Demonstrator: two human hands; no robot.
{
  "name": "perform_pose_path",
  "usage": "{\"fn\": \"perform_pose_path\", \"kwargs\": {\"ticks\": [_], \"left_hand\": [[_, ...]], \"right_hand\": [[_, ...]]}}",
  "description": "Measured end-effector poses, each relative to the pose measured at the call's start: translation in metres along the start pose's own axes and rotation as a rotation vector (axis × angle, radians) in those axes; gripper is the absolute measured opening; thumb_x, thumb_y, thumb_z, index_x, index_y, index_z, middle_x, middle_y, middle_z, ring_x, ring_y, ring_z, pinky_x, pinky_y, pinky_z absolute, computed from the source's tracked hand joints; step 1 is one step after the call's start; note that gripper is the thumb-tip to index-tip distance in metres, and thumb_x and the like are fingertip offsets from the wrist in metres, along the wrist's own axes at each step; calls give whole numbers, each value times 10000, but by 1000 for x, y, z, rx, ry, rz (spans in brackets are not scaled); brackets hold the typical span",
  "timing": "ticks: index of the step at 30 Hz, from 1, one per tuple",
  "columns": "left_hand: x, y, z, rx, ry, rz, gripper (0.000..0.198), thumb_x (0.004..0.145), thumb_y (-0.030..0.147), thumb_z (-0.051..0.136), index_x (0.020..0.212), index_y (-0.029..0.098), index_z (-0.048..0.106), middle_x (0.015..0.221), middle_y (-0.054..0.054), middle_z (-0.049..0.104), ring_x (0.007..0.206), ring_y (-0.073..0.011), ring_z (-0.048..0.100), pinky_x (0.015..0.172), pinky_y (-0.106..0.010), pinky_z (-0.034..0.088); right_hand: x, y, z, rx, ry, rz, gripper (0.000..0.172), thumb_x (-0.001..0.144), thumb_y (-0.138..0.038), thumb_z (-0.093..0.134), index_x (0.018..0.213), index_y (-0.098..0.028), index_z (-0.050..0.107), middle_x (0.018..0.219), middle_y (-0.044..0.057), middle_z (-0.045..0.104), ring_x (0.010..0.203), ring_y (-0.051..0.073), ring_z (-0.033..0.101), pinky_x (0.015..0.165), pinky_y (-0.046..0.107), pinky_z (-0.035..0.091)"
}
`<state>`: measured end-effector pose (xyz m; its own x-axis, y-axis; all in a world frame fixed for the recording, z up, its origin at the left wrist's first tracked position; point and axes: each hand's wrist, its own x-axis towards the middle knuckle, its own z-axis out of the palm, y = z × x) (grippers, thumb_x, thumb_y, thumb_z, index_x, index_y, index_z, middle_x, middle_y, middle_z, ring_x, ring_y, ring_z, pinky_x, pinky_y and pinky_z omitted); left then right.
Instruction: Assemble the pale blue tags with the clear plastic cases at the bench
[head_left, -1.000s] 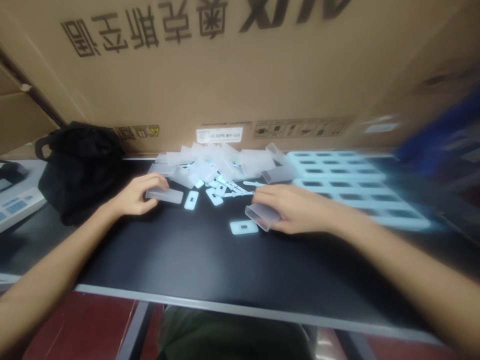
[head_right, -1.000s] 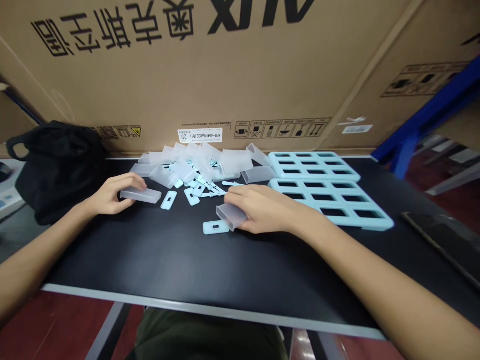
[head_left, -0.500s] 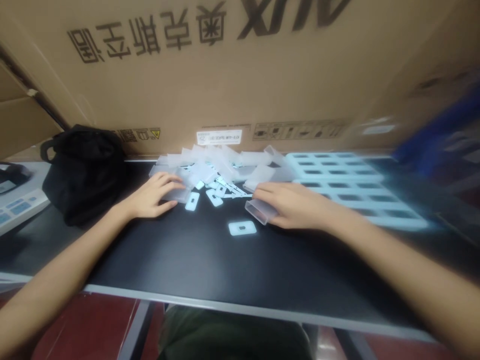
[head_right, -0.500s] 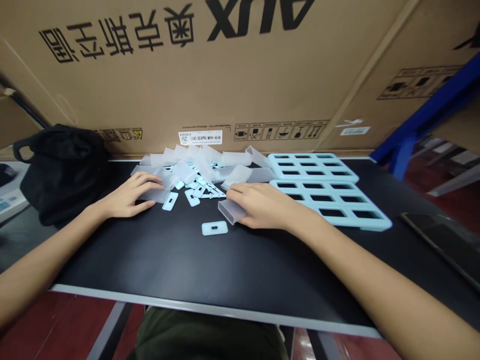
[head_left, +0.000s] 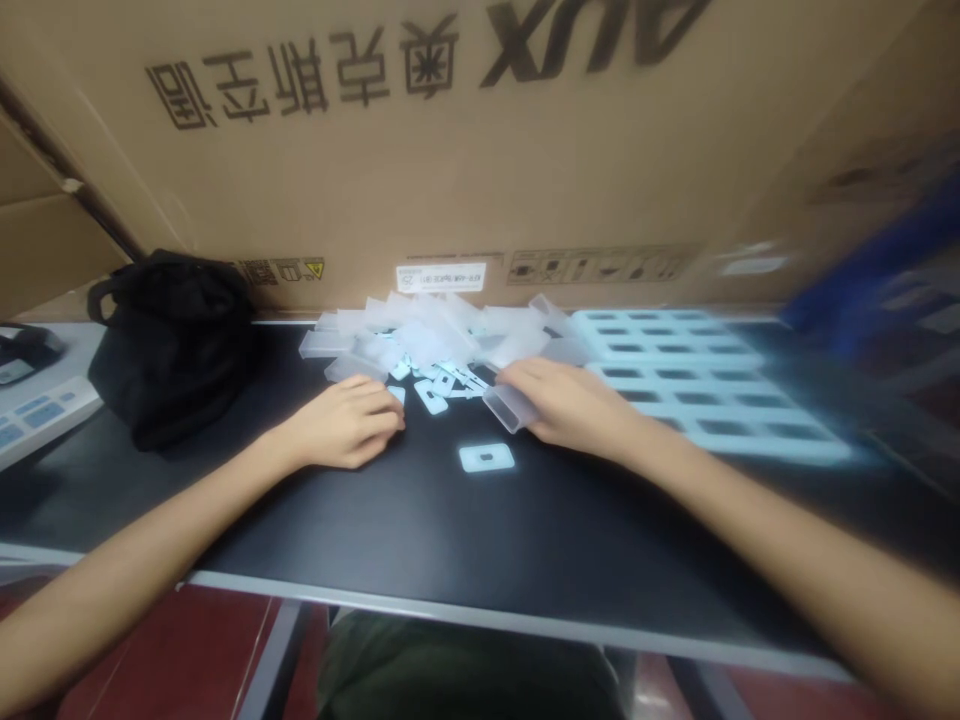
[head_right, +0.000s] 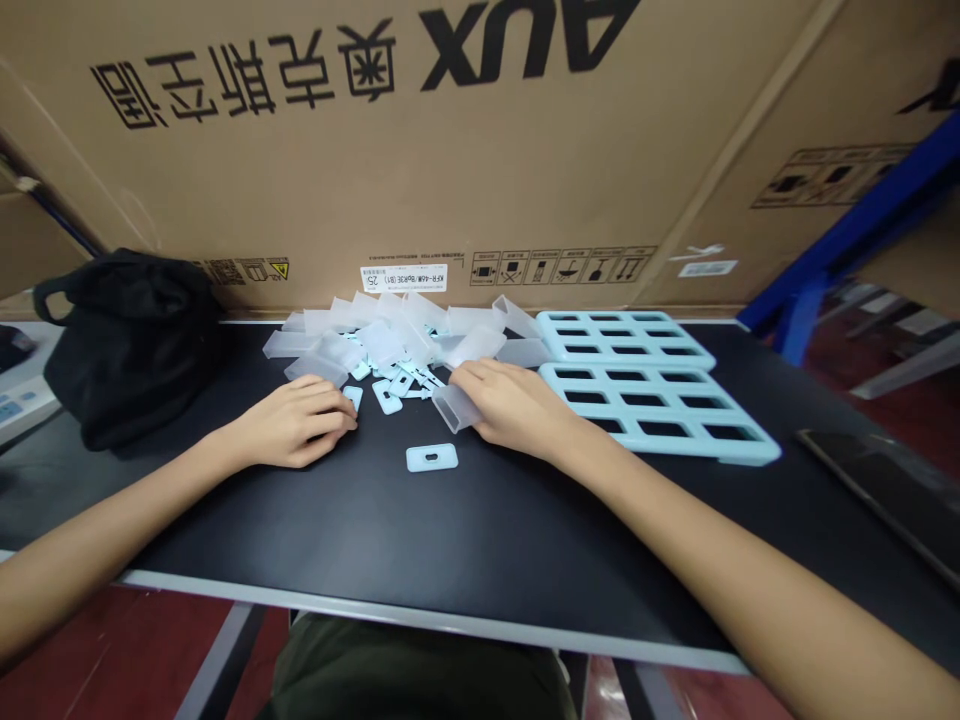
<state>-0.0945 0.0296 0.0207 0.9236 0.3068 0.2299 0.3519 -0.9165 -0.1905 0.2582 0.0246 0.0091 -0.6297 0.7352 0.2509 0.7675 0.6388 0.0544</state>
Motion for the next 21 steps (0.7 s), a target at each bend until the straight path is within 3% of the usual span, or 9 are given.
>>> {"fn": "perform_pose_path", "kwargs": {"ticks": [8, 14, 17, 21], "left_hand": [[24, 19, 7, 49, -18, -185, 239, 1046, 235, 472, 1203, 182, 644, 1269, -100, 726, 1119, -248, 672, 1021, -396, 486], [53, 35, 15, 127, 10, -318, 245, 1020, 218, 463, 1173, 143, 640, 1218, -147, 716, 1106, -308, 648, 927, -443, 483], [69, 55, 17, 124, 43, -289, 244, 1045, 284, 452, 1122, 155, 645, 1137, -136, 709, 1030, -297, 637, 845, -424, 468], [78, 79, 20, 21, 74, -112, 316, 1083, 401, 432, 1036, 176, 649, 996, -90, 698, 868, -228, 629, 751, -374, 447]], "right_hand": [[4, -7, -8, -76, -97, 20, 357, 753, 25, 547, 1026, -170, 666, 1051, 94, 746, 942, 234, 667, 748, 318, 415], [-1, 4, -11, -43, -83, 56, 358, 765, -44, 586, 1086, -178, 673, 1041, 102, 745, 948, 247, 668, 738, 309, 428], [-3, 9, -9, -24, -41, 68, 367, 766, -98, 625, 1119, -186, 671, 1035, 108, 747, 943, 253, 669, 741, 308, 450], [-4, 8, -11, -4, -55, 102, 320, 780, -131, 640, 1093, -192, 658, 1033, 112, 743, 958, 266, 674, 745, 309, 453]]}}
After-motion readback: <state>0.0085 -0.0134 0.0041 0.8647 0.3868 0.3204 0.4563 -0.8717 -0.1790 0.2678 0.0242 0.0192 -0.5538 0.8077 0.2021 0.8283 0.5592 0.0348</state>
